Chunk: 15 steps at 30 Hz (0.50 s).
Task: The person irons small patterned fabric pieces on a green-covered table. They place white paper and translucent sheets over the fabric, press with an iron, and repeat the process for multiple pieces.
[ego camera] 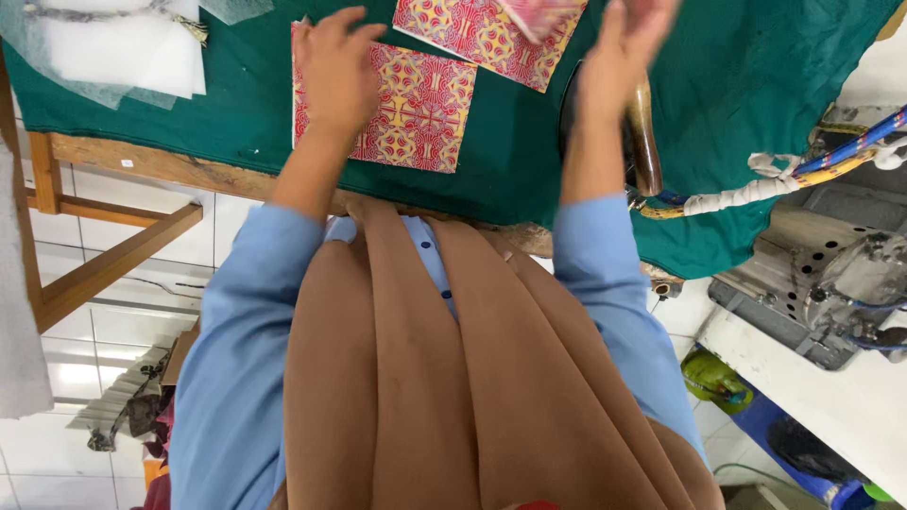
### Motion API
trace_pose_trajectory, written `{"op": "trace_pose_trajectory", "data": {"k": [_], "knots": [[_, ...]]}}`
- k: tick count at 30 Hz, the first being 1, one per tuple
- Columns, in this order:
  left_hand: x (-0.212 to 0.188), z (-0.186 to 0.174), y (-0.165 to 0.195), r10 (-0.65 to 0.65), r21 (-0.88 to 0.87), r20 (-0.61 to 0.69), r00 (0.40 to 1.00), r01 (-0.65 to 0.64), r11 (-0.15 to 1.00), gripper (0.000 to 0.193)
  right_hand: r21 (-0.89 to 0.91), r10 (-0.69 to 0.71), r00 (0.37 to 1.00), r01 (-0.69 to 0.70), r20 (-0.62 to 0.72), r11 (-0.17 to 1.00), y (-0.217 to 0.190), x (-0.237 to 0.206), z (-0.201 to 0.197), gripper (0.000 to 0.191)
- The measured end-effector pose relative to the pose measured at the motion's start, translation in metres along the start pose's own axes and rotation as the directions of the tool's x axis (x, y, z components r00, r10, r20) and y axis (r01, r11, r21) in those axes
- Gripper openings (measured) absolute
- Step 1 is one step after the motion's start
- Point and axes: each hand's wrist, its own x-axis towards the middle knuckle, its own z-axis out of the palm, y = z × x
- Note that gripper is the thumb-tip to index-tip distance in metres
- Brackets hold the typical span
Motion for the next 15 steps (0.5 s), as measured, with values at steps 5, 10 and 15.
{"op": "trace_pose_trajectory", "data": {"k": [5, 10, 15], "knots": [[-0.098, -0.034, -0.056, -0.171, -0.31, -0.179, 0.969, 0.109, 0.944, 0.03, -0.912, 0.123, 0.904, 0.407, 0.41, 0.046, -0.075, -0.026, -0.12, 0.095], [-0.169, -0.009, -0.084, -0.815, -0.797, 0.25, 0.523, 0.589, 0.133, 0.021, -0.919, 0.438, 0.891, -0.068, 0.119, 0.389, -0.04, -0.028, -0.159, 0.055], [-0.181, -0.008, -0.073, -0.616, -0.626, 0.004, 0.788, 0.482, 0.613, 0.026, -0.728, 0.839, 0.523, -0.633, -0.151, 0.263, -0.064, -0.001, -0.139, 0.05]]}}
